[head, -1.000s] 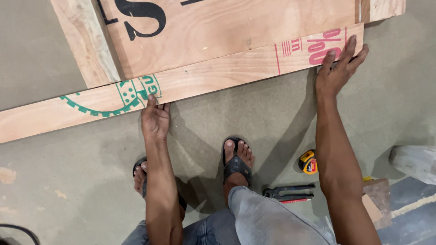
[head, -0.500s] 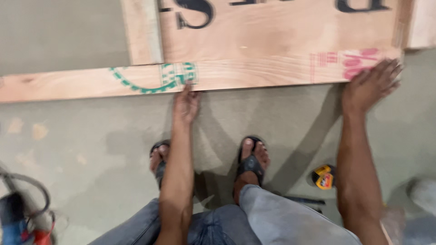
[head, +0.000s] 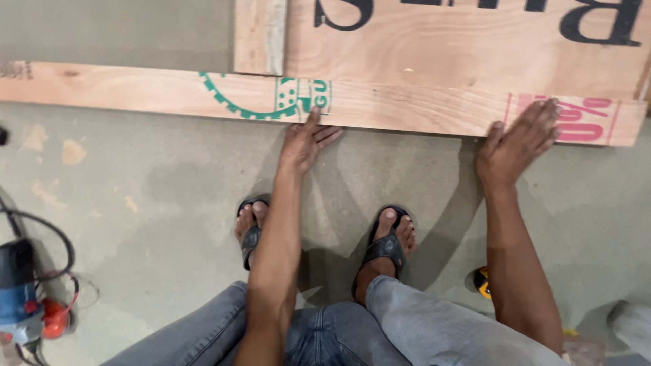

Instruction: The person measures and cuts a wooden plank using a circular saw, then aligns and hammers nails to attach it to a larger wooden board. The person uses a square, pencil, hammer, and nails to complete the assembly.

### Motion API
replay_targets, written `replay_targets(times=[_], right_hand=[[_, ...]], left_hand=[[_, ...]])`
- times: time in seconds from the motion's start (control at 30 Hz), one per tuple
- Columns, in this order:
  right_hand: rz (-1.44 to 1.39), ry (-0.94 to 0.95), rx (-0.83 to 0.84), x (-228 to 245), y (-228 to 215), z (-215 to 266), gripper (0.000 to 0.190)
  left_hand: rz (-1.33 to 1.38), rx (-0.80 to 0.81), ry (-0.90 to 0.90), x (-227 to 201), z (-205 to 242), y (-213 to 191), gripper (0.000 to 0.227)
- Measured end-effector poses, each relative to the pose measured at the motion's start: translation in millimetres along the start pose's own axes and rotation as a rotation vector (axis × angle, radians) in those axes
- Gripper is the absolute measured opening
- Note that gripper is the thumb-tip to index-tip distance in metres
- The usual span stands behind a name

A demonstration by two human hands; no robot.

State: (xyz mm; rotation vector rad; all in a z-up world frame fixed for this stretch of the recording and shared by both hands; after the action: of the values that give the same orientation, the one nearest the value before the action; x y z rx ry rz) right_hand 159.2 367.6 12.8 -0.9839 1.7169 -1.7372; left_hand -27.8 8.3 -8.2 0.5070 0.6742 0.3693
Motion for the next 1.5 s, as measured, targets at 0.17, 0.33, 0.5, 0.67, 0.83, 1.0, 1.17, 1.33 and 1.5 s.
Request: replay_targets(times=[0.17,0.33,0.5,0.67,0.83,1.0,1.17,1.33,1.5], right_hand=[[-0.004,0.013,-0.01,-0.5,14.1,1.5,0.076],[-0.021,0.06,-0.019,-5.4,20.6,5.8,0.078],[-0.023,0.042,-0.074,-9.5,17.0,6.5,0.076],[-0.066,0.06,-0.12,-7.0,10.3,0.2,0.072],[-0.06,0.062,-0.143,-7.6,9.9,5.3,0.071],[-0.03,0.057,-0.158,-6.9,10.0,-2.5,0.071],[-0.027,0.047,-0.155,-4.8,6.2,5.2,0.068],[-0.045,0.083,-0.128,-7.4,10.9,6.3,0.069],[-0.02,0.111,-0.06,-7.4,21.9,5.7,0.074]], left_hand=[[-0.599,-0.157,-0.243,-34.0,17.9,21.0,0.068],[-1.146,0.139,0.408,-18.0,21.4,93.1,0.036],[-1.766,0.584,0.893,37.8,20.0,156.8,0.096],[-1.842,0.667,0.902,51.8,5.8,164.6,0.098],[-1.831,0.731,0.859,51.3,-4.2,151.3,0.096],[-1.791,0.757,0.876,48.6,-6.3,152.8,0.095],[-1.805,0.758,0.864,48.8,0.0,153.6,0.094],[-1.799,0.749,0.852,52.2,-2.4,149.9,0.093],[-1.748,0.786,0.847,58.2,-18.1,130.4,0.094]])
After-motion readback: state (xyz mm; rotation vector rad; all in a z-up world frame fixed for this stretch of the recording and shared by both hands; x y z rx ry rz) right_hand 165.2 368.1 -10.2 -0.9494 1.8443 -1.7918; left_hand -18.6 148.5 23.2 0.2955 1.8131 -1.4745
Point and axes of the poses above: each hand's wrist, its own z-axis away from the middle knuckle, its own y-axis out of the palm, x = y × z, the point moved 1 cm from there along -z, towards the middle knuckle, and after that the axes turned 11 degrees about z, right-handed, at the moved point
